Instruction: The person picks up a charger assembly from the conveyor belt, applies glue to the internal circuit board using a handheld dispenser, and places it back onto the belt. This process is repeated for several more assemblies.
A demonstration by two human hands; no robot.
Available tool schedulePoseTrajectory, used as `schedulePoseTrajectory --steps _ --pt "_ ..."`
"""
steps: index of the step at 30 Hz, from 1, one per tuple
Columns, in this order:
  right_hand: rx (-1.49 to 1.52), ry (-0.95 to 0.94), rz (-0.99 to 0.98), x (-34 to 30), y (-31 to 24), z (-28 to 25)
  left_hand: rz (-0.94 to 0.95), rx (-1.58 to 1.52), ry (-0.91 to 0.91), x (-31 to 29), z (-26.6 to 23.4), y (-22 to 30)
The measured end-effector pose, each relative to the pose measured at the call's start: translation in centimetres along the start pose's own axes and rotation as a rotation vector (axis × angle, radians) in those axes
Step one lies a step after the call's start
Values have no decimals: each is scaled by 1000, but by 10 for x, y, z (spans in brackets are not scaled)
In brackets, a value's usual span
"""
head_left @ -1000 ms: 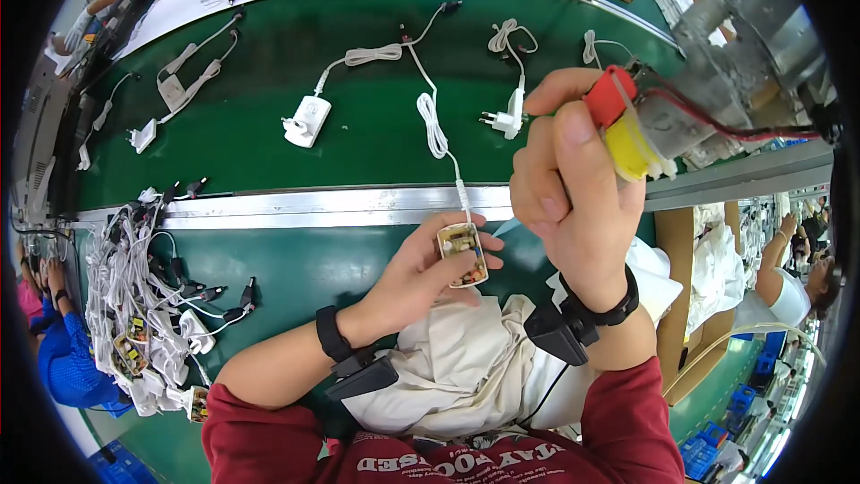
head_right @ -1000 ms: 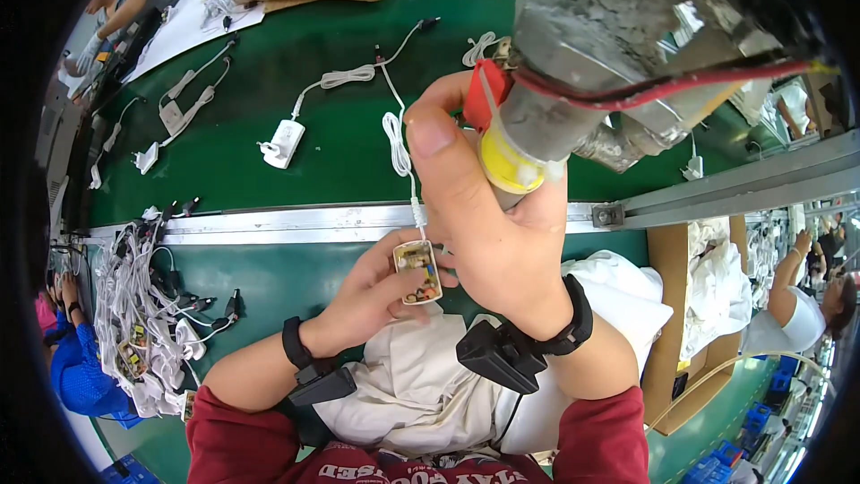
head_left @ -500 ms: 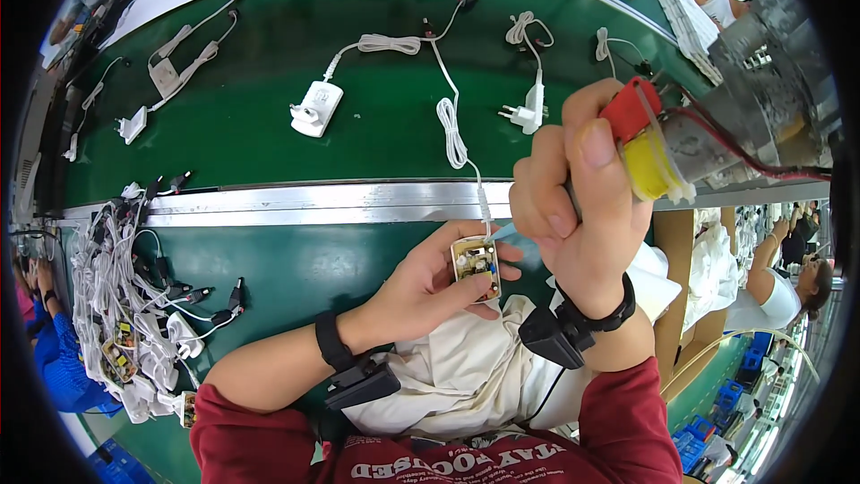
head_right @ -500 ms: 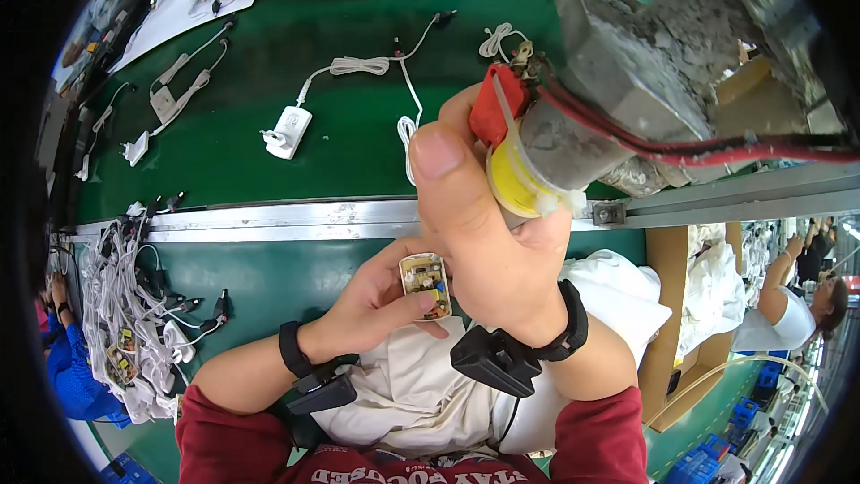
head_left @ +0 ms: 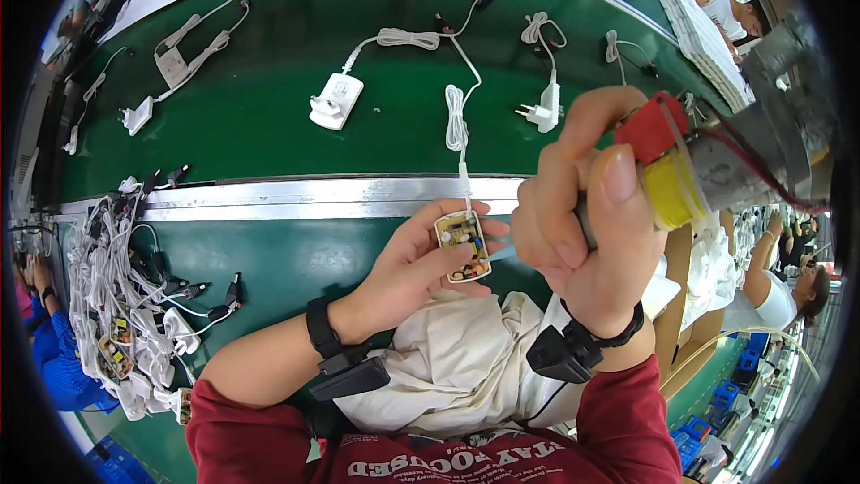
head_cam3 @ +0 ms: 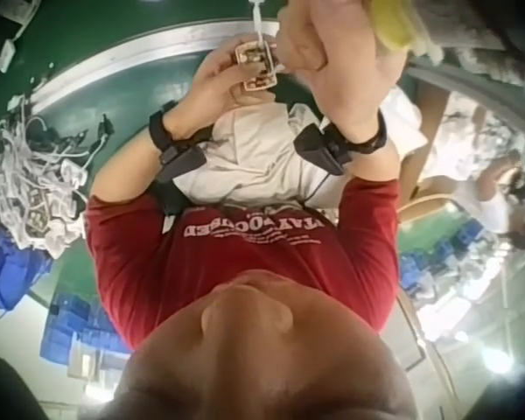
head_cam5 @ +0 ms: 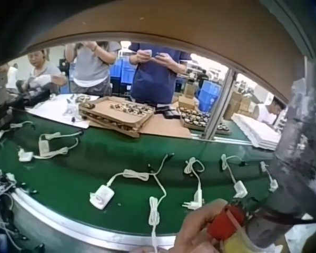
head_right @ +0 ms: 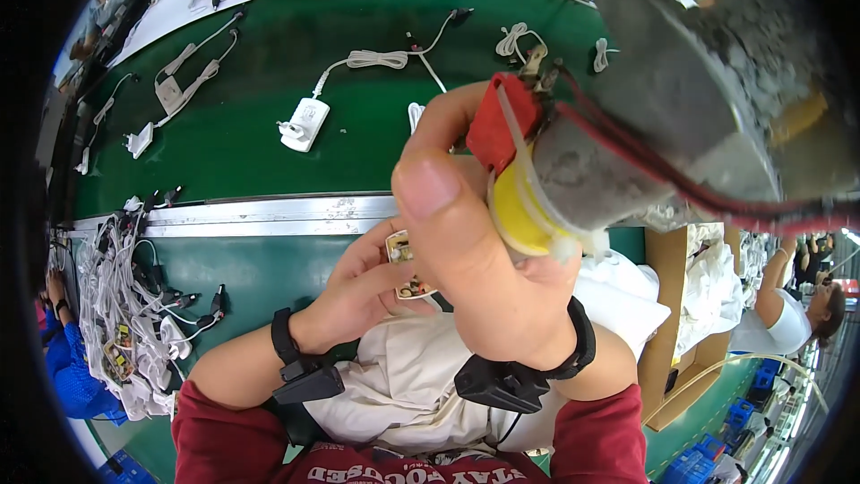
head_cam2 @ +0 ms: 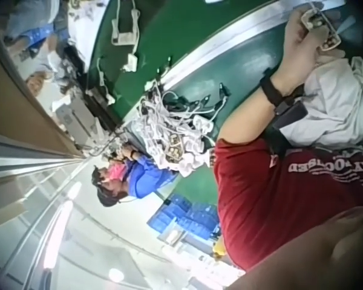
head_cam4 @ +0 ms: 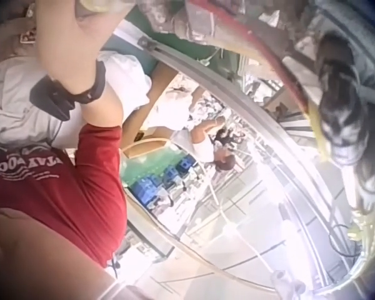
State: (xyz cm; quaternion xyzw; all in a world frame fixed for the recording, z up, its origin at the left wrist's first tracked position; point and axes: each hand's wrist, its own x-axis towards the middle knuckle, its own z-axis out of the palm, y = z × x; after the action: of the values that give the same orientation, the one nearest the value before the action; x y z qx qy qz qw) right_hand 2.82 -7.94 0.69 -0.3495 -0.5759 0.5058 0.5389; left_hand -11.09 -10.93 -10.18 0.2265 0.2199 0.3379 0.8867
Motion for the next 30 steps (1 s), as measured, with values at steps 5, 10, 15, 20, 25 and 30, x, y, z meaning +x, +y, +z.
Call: schedulePoseTrajectory --steps 5,10,15,20,25,30 --pt "-24 -40 19 -6 2 7 56 -54 -14 -5 -5 1" --pt "-53 -2 60 -8 0 14 57 -51 -28 -9 -9 1" --pt "-37 13 64 -7 0 18 60 -59 -32 -11 -11 2" --pt "-51 43 101 -7 -6 24 47 -131 -67 -12 -10 2" --pt "-20 -66 66 -14 4 21 35 -239 -137 -15 -12 0" --pt "45 -98 66 -17 3 25 42 -244 -156 -17 -11 0"
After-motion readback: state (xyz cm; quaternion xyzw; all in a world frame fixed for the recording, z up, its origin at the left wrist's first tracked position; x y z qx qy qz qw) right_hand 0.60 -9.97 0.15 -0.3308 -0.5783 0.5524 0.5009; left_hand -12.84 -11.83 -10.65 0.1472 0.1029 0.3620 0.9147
